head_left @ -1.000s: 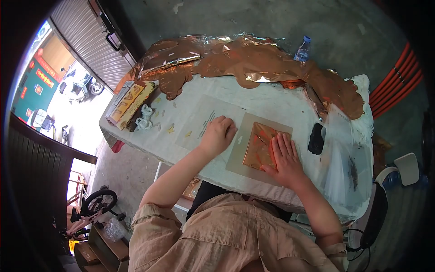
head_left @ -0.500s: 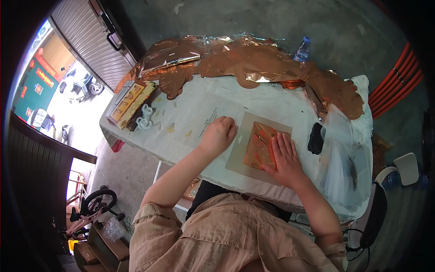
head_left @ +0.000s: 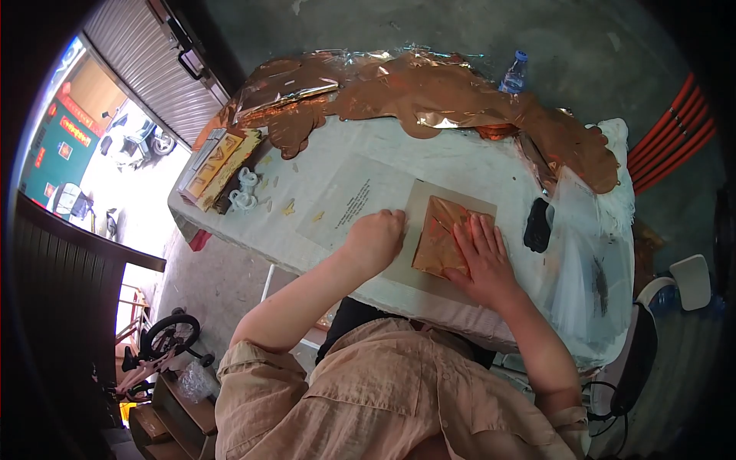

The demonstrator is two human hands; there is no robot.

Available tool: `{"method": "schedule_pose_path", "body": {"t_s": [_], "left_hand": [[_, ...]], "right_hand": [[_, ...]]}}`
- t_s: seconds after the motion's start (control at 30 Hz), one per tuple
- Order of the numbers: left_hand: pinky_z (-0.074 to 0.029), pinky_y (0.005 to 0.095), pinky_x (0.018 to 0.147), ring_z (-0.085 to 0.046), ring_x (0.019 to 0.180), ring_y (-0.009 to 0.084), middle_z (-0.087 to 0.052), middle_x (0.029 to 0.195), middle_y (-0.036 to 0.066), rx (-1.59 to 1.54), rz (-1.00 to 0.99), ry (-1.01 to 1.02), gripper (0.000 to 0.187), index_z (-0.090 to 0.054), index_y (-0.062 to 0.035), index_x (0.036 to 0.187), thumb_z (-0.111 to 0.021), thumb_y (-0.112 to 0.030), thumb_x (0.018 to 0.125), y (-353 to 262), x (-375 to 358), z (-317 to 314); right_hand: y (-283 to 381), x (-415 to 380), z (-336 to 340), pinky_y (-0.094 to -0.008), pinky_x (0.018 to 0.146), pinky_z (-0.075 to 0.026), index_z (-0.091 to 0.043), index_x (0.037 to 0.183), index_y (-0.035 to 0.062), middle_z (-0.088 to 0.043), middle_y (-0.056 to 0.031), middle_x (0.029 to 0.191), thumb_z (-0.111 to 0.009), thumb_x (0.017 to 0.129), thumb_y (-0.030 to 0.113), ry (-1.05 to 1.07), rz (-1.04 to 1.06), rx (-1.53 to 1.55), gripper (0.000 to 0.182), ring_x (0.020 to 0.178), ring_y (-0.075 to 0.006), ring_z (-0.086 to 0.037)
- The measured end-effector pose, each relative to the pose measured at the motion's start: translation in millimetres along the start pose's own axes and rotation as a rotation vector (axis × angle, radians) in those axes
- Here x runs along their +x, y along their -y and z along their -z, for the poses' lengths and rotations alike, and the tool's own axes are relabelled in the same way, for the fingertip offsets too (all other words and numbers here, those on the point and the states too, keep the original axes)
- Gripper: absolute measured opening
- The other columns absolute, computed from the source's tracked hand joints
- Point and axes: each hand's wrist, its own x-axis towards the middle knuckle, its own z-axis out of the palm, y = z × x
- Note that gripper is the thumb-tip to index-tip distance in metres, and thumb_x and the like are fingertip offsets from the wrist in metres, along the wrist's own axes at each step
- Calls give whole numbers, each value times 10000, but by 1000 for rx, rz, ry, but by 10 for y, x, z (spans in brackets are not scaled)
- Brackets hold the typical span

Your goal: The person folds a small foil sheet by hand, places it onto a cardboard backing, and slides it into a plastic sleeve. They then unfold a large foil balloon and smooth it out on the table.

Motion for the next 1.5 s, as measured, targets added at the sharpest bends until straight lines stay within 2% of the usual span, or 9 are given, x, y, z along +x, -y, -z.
{"method": "schedule_pose_path", "body": {"t_s": [0.03, 0.13, 0.43, 0.63, 0.8, 1.1, 1.23, 1.4, 1.5], "left_hand": [[-539, 422, 662, -653, 758, 338, -628, 818, 184, 2, -2, 1, 143, -556, -4, 879, -580, -101, 777, 13, -11, -6], [-519, 447, 660, -636, 738, 362, -631, 776, 187, -83, 48, 10, 156, -564, -15, 843, -597, -158, 790, 27, -12, -12], [-516, 434, 664, -638, 702, 361, -641, 715, 187, -288, 111, 31, 200, -594, -7, 777, -612, -205, 781, -72, -36, 45], [-515, 430, 615, -638, 648, 347, -632, 656, 164, -266, 141, -37, 209, -606, -19, 766, -618, -227, 774, -225, 21, -24], [-510, 429, 562, -632, 602, 339, -619, 616, 164, -263, 143, -187, 205, -591, -27, 732, -613, -226, 775, -229, 9, -74], [-533, 419, 571, -644, 641, 332, -625, 763, 149, 20, 35, -154, 192, -515, -26, 868, -595, -187, 803, -257, 168, -182], [-530, 427, 590, -640, 664, 354, -626, 748, 170, -19, -31, -192, 169, -527, -17, 830, -589, -172, 808, -155, 249, -238], [-518, 446, 629, -628, 706, 386, -625, 747, 206, -232, 103, -343, 179, -558, 7, 776, -586, -166, 813, -141, 261, -149], [-520, 444, 635, -631, 703, 377, -630, 761, 205, -250, 85, -270, 169, -575, 4, 800, -579, -163, 819, -176, 231, -142]], "right_hand": [[11, 0, 17, -484, 1161, -85, -223, 1491, 121, -163, -217, 1535, -575, 864, 473, 33, -19, 1, 801, 1441, -347, -110], [8, 0, 16, -485, 1161, -84, -228, 1489, 116, -164, -219, 1534, -585, 862, 464, 20, -10, 8, 801, 1440, -347, -110], [-1, -1, -5, -493, 1157, -97, -248, 1481, 115, -181, -225, 1526, -572, 861, 481, -5, -2, 4, 789, 1434, -355, -132], [16, 5, 46, -513, 1152, -90, -252, 1475, 111, -176, -230, 1524, -563, 864, 488, 21, -3, -5, 783, 1432, -362, -131], [21, 10, 55, -518, 1151, -79, -250, 1475, 110, -171, -233, 1524, -551, 867, 504, 45, -12, -20, 785, 1433, -362, -129], [33, 16, 59, -525, 1149, -59, -239, 1481, 116, -164, -233, 1526, -536, 868, 521, 87, -34, -18, 793, 1438, -354, -112], [37, 12, 78, -531, 1147, -53, -227, 1487, 124, -156, -236, 1527, -527, 868, 531, 102, -40, -26, 799, 1440, -353, -100], [28, 13, 62, -536, 1146, -58, -224, 1488, 126, -146, -236, 1529, -526, 867, 530, 103, -39, -44, 799, 1440, -356, -99], [25, 18, 57, -541, 1144, -63, -221, 1489, 126, -145, -236, 1529, -534, 864, 524, 98, -31, -37, 804, 1439, -358, -103]]}}
